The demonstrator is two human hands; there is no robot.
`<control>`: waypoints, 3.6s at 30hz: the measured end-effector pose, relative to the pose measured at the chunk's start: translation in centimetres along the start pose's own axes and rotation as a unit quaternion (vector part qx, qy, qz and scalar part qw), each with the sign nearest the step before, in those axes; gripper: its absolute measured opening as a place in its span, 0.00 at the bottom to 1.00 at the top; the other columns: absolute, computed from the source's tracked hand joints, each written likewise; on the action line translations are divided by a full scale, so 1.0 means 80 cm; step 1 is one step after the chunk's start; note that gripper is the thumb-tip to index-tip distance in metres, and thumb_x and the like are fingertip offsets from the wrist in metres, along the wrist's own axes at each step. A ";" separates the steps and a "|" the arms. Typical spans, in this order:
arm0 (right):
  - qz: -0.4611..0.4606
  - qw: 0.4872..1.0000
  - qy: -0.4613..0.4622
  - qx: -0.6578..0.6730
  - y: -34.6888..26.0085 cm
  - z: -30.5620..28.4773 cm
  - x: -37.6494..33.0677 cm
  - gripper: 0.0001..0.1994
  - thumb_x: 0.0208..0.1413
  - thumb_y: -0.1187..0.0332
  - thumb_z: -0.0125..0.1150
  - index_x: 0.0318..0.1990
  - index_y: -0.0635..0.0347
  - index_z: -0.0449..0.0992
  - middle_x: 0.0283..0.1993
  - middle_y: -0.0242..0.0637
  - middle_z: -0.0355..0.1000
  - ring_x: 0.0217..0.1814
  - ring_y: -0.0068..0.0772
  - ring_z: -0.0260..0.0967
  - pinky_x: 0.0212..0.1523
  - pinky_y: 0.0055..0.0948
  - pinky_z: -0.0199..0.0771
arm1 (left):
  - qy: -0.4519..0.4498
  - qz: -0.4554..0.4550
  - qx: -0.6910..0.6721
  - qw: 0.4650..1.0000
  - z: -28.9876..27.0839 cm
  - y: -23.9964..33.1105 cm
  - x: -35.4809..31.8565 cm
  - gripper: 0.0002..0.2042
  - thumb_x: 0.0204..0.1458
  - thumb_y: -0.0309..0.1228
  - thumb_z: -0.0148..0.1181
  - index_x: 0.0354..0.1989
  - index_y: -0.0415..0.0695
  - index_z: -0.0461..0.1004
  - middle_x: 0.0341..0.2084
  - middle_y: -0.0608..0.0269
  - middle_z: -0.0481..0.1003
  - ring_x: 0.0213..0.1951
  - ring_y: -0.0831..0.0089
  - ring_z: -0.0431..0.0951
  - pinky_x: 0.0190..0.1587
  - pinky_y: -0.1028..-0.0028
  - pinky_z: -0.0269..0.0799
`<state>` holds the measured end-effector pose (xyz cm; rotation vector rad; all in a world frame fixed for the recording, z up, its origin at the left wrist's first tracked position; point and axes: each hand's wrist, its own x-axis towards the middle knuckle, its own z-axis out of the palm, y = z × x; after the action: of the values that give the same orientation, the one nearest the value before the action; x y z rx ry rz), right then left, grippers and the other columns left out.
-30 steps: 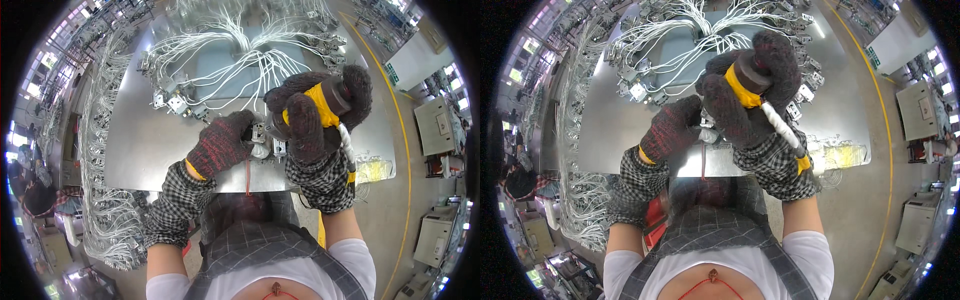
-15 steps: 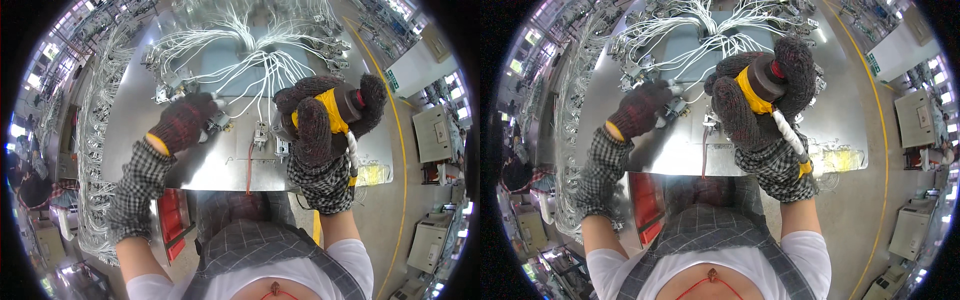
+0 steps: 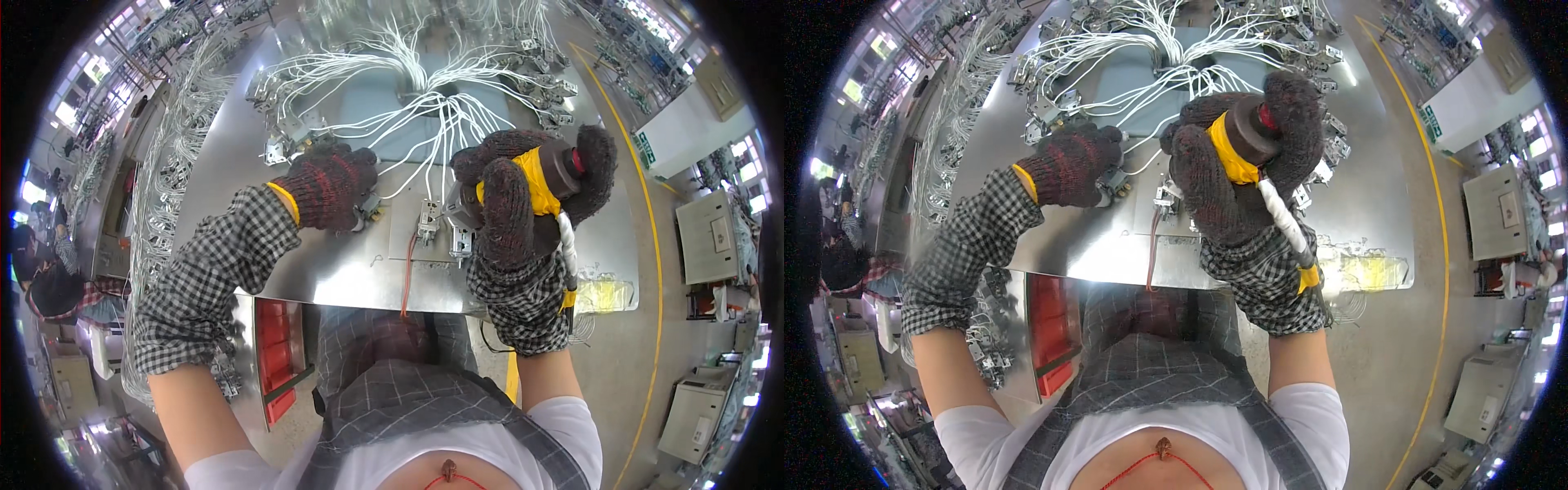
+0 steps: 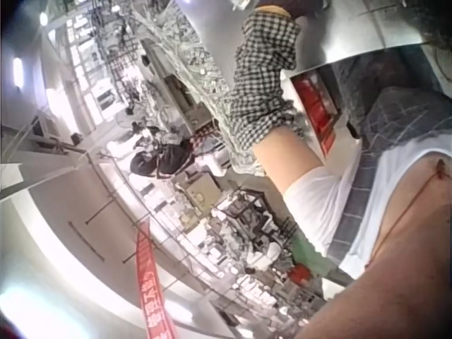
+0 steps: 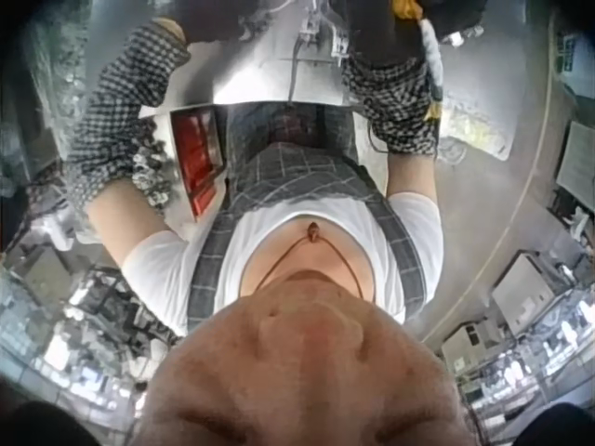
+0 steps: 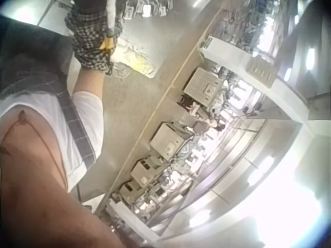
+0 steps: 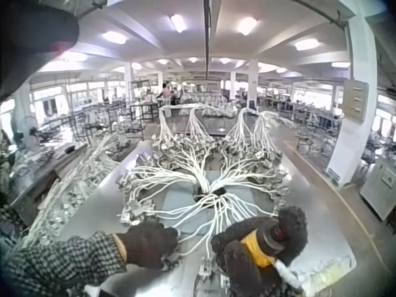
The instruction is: Assembling and securing components of a large wiring harness on a production table.
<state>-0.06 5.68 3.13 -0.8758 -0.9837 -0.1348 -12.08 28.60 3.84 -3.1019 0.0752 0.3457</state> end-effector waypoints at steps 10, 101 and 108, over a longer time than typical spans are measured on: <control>-0.032 0.999 0.007 0.018 -0.001 0.010 0.003 0.41 0.58 0.80 0.72 0.75 0.51 0.56 0.46 0.45 0.79 0.42 0.36 0.83 0.41 0.37 0.89 | 0.142 -0.049 -0.888 0.435 0.049 0.070 -0.034 0.22 0.63 0.32 0.65 0.63 0.37 0.71 0.48 0.56 0.79 0.48 0.68 0.82 0.54 0.68 0.81; 0.082 0.990 0.107 0.033 -0.029 0.016 0.023 0.40 0.62 0.78 0.67 0.76 0.43 0.51 0.42 0.48 0.77 0.32 0.36 0.78 0.32 0.43 0.87 | 0.197 -0.055 -0.315 0.927 0.029 0.105 0.002 0.34 0.47 0.53 0.75 0.60 0.46 0.77 0.43 0.54 0.83 0.47 0.52 0.84 0.48 0.57 0.79; -0.061 0.995 -0.045 -0.068 -0.011 0.014 0.020 0.38 0.65 0.75 0.64 0.77 0.45 0.49 0.42 0.49 0.76 0.33 0.36 0.79 0.35 0.39 0.86 | 0.213 -0.037 -0.311 0.926 0.035 0.107 0.003 0.28 0.49 0.45 0.74 0.57 0.45 0.77 0.43 0.53 0.82 0.45 0.51 0.84 0.47 0.54 0.79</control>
<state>-0.31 6.33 5.12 -0.9529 -1.1218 -0.2704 -12.92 20.08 0.91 -3.7264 -0.1822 -0.4004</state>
